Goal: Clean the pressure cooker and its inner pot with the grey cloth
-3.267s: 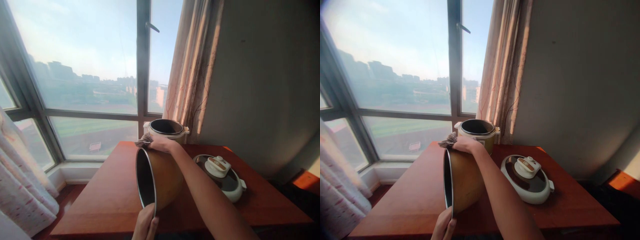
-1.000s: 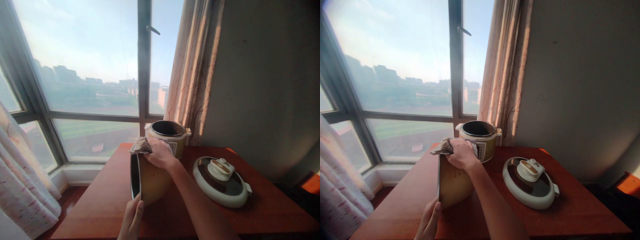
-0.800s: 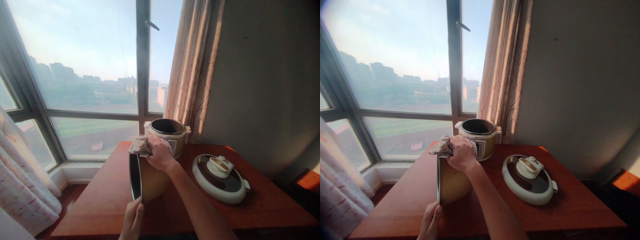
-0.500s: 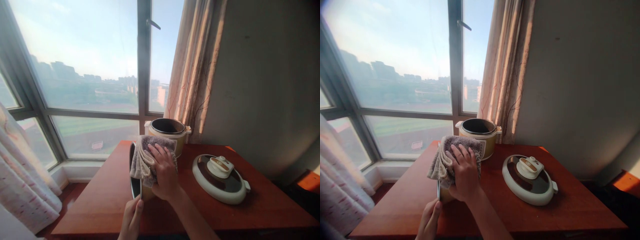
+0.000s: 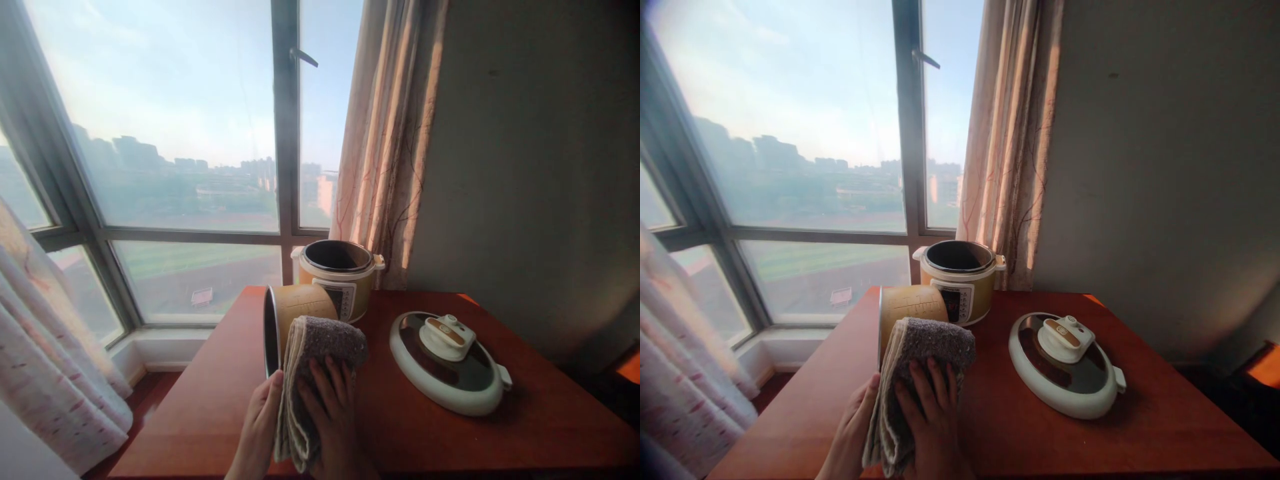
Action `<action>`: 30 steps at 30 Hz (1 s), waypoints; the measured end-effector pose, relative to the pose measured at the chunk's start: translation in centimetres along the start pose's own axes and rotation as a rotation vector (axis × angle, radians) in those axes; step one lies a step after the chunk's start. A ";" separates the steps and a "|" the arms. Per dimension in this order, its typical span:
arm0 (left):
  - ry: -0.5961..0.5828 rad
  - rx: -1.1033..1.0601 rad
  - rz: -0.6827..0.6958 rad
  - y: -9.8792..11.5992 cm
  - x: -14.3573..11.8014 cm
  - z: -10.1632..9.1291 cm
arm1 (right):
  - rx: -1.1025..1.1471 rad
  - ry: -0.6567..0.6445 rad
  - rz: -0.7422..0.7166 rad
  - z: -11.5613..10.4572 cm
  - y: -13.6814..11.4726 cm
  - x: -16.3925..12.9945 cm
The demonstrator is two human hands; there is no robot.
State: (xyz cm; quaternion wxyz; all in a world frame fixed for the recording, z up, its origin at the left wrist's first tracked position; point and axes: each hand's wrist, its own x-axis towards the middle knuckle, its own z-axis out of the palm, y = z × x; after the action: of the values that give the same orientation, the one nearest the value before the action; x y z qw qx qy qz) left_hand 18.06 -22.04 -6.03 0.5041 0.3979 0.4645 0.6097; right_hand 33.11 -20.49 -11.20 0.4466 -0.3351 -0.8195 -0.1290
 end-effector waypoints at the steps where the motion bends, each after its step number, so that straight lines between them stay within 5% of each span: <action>1: 0.022 0.007 -0.004 0.1 -0.1 0.1 | -0.003 0.003 -0.005 -0.9 0.1 1.0; 5: 0.140 0.086 0.046 0.0 -0.6 -0.1 | 0.053 -0.075 0.017 -4.5 0.7 6.6; 8: 0.104 0.184 0.056 0.1 -1.0 0.0 | 0.150 -0.194 0.116 -6.4 1.3 12.0; 14: 0.223 0.267 -0.011 0.2 -1.5 -0.1 | 0.151 -0.481 0.295 -6.7 2.9 20.5; 18: 0.133 0.250 0.073 -0.6 -0.5 -1.1 | 0.110 -0.605 0.341 -5.7 3.5 22.3; 20: 0.080 0.254 0.131 -1.3 -0.1 -1.7 | 0.097 -0.603 0.346 -5.3 3.6 22.4; 25: 0.185 0.391 0.226 -5.0 -0.6 -3.6 | 0.083 -0.562 0.321 -5.0 3.6 22.4; 30: 0.087 0.537 0.369 -7.9 -1.2 -5.4 | 0.077 -0.550 0.326 -4.8 3.6 22.3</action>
State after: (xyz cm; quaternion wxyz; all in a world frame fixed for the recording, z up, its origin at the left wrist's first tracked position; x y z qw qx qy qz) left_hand 15.10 -23.59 -15.04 0.2420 0.5676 0.5498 0.5631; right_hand 30.24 -10.57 9.51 0.2357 -0.4670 -0.8493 0.0706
